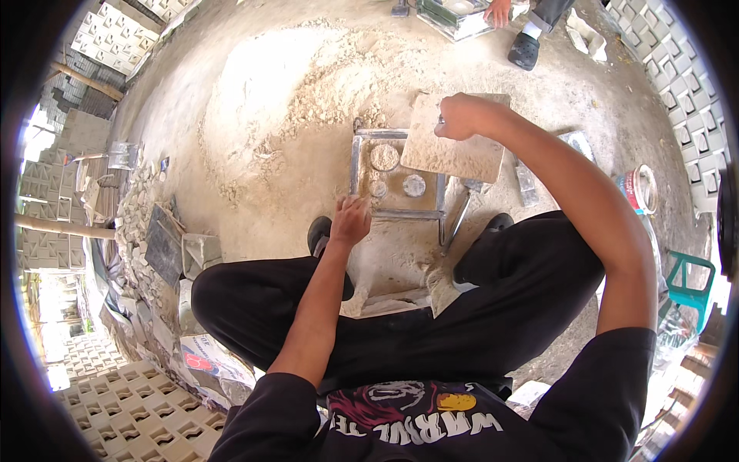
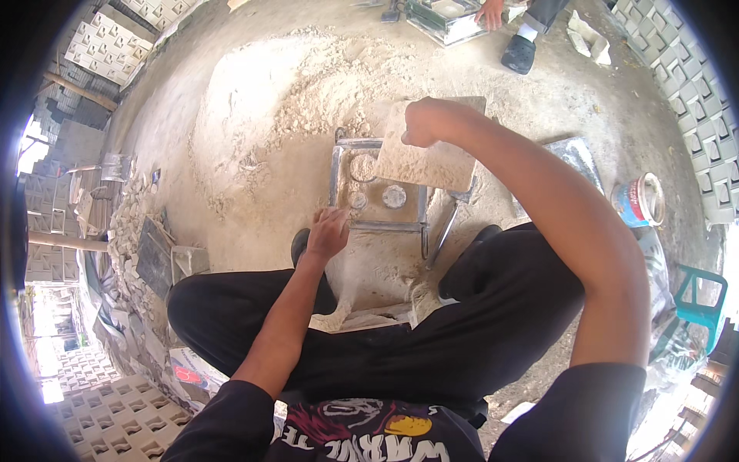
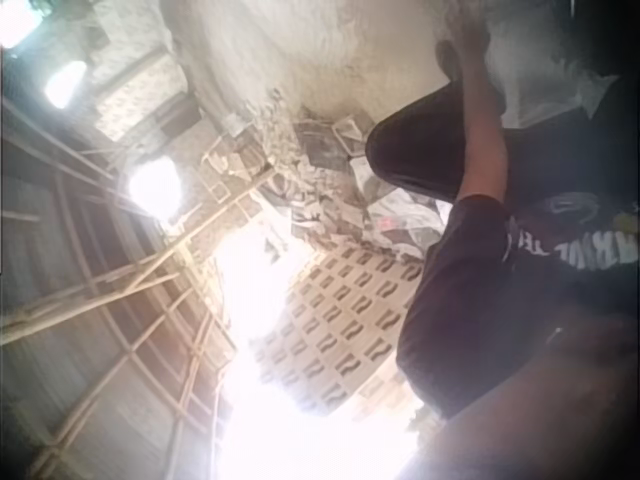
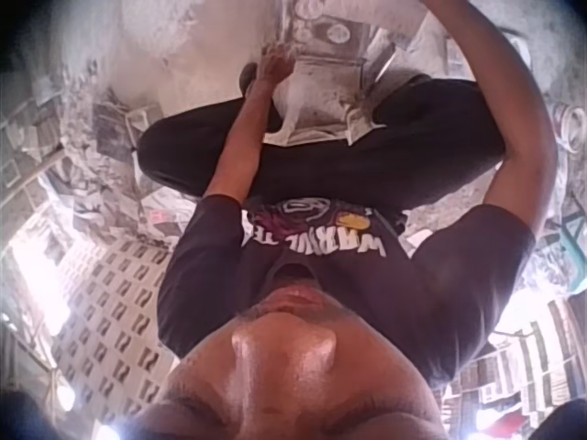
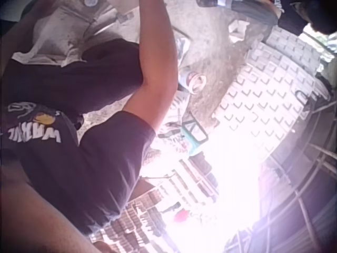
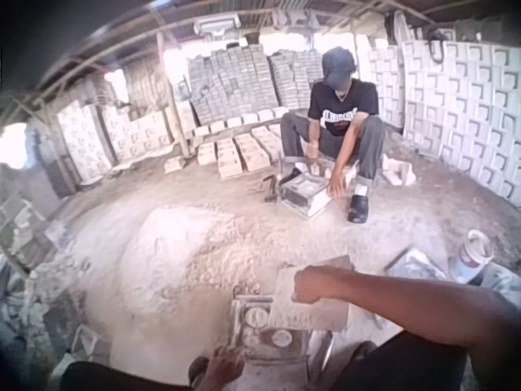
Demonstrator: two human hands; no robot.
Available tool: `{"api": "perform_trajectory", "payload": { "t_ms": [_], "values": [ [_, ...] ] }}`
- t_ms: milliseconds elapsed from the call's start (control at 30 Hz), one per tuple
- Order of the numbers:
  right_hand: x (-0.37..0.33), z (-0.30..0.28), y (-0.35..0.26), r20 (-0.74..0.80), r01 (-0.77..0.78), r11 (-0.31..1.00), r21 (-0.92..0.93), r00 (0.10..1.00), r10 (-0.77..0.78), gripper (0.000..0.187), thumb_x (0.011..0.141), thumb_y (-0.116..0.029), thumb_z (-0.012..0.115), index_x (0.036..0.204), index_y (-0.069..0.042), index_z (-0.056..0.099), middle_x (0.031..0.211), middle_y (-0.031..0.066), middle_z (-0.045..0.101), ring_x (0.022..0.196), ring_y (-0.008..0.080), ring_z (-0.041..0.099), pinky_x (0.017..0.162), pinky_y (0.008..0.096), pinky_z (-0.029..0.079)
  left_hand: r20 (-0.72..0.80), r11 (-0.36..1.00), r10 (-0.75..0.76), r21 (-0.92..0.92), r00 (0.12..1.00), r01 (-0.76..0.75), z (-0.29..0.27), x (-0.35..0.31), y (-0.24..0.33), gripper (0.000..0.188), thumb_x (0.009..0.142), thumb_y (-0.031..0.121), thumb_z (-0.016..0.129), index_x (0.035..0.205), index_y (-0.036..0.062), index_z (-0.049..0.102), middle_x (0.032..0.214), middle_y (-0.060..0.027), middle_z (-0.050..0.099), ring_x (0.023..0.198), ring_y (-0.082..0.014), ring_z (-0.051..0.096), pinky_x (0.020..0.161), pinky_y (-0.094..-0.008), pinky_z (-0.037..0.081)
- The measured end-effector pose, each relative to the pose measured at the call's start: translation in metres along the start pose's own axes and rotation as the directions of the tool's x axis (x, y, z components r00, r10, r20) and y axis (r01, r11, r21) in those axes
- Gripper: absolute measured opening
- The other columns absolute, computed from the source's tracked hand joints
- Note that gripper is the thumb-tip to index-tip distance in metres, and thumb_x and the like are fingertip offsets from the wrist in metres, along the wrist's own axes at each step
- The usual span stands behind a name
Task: The person fills a metal mold with a dry sand-cement mixture, compacts it with a tamping tool into circular patterns, and scrapes off the excess. They then place a board over the mold, invert it, and lift the mold to release the finished blocks.
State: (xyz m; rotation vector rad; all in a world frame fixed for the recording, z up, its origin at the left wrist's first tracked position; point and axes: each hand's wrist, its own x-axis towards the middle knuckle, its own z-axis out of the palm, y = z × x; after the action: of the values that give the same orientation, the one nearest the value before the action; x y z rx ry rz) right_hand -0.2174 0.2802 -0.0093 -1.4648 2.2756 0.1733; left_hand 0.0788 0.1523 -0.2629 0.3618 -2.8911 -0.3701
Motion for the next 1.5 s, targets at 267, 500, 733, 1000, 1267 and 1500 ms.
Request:
{"api": "perform_trajectory", "payload": {
  "t_ms": [267, 500, 733, 1000, 1267, 1500],
  "values": [
    [0.001, 0.006, 0.018, 0.019, -0.109, 0.992, -0.065, 0.994, 0.11, 0.04, 0.078, -0.034, 0.064, 0.095, 0.002, 0.07, 0.098, 0.0223, 0.068, 0.09, 0.0356, 0.067, 0.08, 0.0443, 0.053, 0.007, 0.999, 0.041, -0.007, 0.999, -0.041, -0.005, 0.01, 0.014, 0.025, 0.085, 0.022, 0.056, 0.097, 0.0025, 0.065, 0.099, -0.0088, 0.064, 0.105, -0.0243, 0.055, 0.096, -0.0421, 0.039],
    [-0.001, 0.01, 0.03, -0.044, -0.091, 0.995, -0.029, 0.995, 0.09, 0.045, 0.078, -0.036, 0.063, 0.09, 0.007, 0.068, 0.087, 0.0272, 0.067, 0.082, 0.0396, 0.066, 0.078, 0.0435, 0.053, -0.019, 0.997, 0.063, -0.047, 0.998, -0.063, -0.009, 0.009, 0.016, 0.024, 0.085, 0.022, 0.056, 0.094, 0.0022, 0.065, 0.094, -0.0091, 0.064, 0.101, -0.0259, 0.056, 0.093, -0.042, 0.04],
    [-0.003, 0.018, 0.025, -0.023, -0.091, 0.996, -0.019, 0.996, 0.09, 0.043, 0.078, -0.036, 0.063, 0.087, 0.006, 0.068, 0.085, 0.0267, 0.067, 0.082, 0.0394, 0.066, 0.078, 0.0432, 0.053, -0.033, 0.996, 0.06, -0.064, 0.998, -0.062, 0.005, 0.001, 0.021, 0.046, 0.088, 0.026, 0.053, 0.126, -0.0012, 0.052, 0.129, -0.0159, 0.052, 0.127, -0.0278, 0.044, 0.109, -0.044, 0.029],
    [-0.002, 0.027, 0.02, 0.03, -0.115, 0.993, -0.007, 0.993, 0.115, 0.044, 0.079, -0.036, 0.062, 0.092, 0.005, 0.068, 0.089, 0.0267, 0.067, 0.085, 0.039, 0.066, 0.079, 0.0433, 0.053, -0.014, 0.987, -0.145, 0.073, 0.989, 0.146, 0.022, 0.004, 0.011, 0.066, 0.095, 0.041, 0.043, 0.143, -0.0033, 0.032, 0.146, -0.0173, 0.039, 0.143, -0.0264, 0.025, 0.116, -0.0535, 0.01],
    [0.002, 0.027, 0.023, 0.063, -0.157, 0.987, -0.043, 0.985, 0.159, 0.042, 0.077, -0.035, 0.064, 0.096, 0.003, 0.069, 0.094, 0.0232, 0.068, 0.088, 0.0362, 0.067, 0.08, 0.0433, 0.053, -0.097, 0.984, -0.048, 0.168, 0.994, 0.064, 0.027, 0.05, -0.005, 0.066, 0.096, 0.046, 0.041, 0.138, -0.0048, 0.039, 0.143, -0.0167, 0.044, 0.143, -0.0255, 0.025, 0.115, -0.0569, 0.01],
    [-0.001, 0.031, 0.027, 0.062, -0.112, 0.993, -0.025, 0.992, 0.113, 0.045, 0.08, -0.037, 0.062, 0.091, 0.006, 0.068, 0.088, 0.0264, 0.067, 0.083, 0.0389, 0.066, 0.078, 0.0439, 0.053, -0.143, 0.987, -0.039, 0.148, 0.989, 0.06, 0.033, 0.075, -0.02, 0.06, 0.096, 0.044, 0.042, 0.131, -0.0051, 0.047, 0.136, -0.0165, 0.051, 0.142, -0.0248, 0.028, 0.115, -0.0584, 0.01]
  ]
}}
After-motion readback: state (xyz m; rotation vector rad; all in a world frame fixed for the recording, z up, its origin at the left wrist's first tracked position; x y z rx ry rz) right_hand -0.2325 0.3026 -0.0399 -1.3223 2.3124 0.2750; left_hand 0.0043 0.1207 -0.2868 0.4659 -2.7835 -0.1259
